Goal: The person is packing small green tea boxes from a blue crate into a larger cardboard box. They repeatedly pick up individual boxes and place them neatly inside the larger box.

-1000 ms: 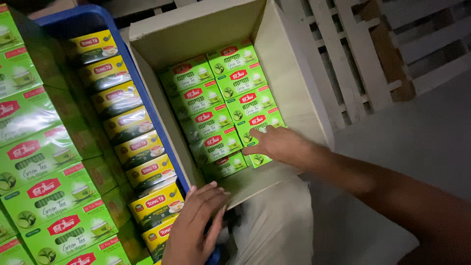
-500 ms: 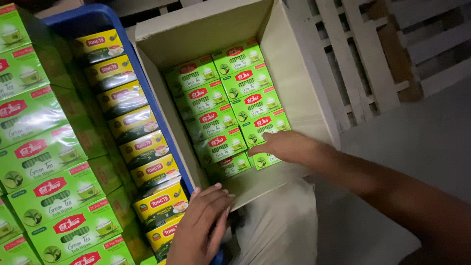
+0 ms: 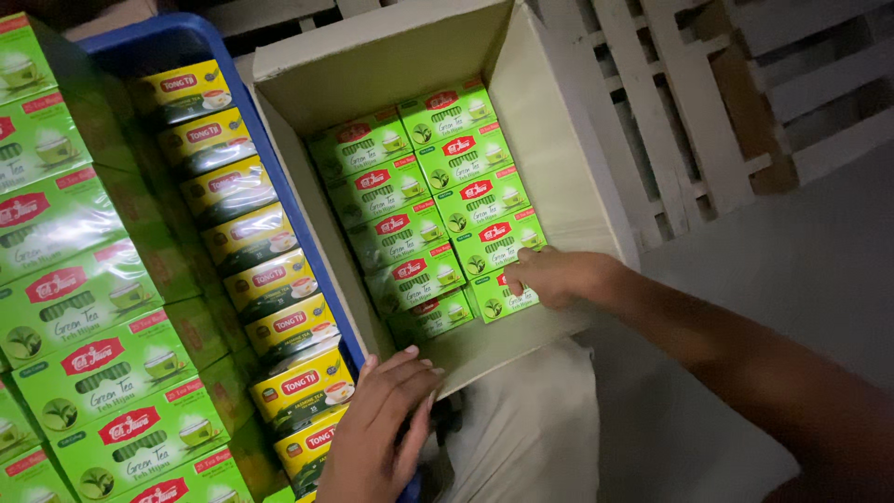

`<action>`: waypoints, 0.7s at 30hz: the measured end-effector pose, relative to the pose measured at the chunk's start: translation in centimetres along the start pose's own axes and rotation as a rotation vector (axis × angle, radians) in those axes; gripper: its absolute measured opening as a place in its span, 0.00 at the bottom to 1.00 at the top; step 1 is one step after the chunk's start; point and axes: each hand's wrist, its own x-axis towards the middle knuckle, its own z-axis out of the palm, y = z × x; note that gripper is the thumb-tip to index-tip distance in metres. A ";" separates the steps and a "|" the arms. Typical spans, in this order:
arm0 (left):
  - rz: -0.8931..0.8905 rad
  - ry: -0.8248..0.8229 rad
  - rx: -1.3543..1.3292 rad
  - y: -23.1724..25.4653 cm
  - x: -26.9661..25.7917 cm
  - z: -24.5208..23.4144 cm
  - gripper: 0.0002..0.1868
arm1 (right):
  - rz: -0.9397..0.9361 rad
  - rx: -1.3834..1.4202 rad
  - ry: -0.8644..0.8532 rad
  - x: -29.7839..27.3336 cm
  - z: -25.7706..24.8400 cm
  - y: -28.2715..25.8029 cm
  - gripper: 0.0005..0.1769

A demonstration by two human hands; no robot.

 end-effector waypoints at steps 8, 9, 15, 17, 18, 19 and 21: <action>0.013 0.017 0.013 0.0 0.0 0.2 0.17 | -0.054 -0.109 0.075 2.3 0.4 0.4 0.20; 0.012 0.010 0.014 -0.1 0.0 0.2 0.17 | -0.056 -0.094 0.077 2.3 -0.1 -0.2 0.17; 0.030 0.021 0.000 0.1 0.1 -0.1 0.15 | -0.032 -0.280 0.173 5.2 3.2 1.0 0.11; 0.025 0.010 -0.007 0.0 0.2 -0.2 0.16 | 0.070 -0.219 0.149 4.0 1.4 -0.2 0.12; 0.015 -0.006 -0.018 0.0 0.1 -0.1 0.17 | 0.172 -0.152 0.118 3.3 0.8 -0.9 0.14; 0.012 -0.005 -0.019 -0.1 0.1 -0.1 0.17 | 0.171 -0.154 0.116 3.4 0.9 -0.6 0.14; 0.037 0.015 0.009 -0.2 -0.1 0.1 0.15 | 0.166 -0.185 0.191 3.5 1.8 -0.1 0.14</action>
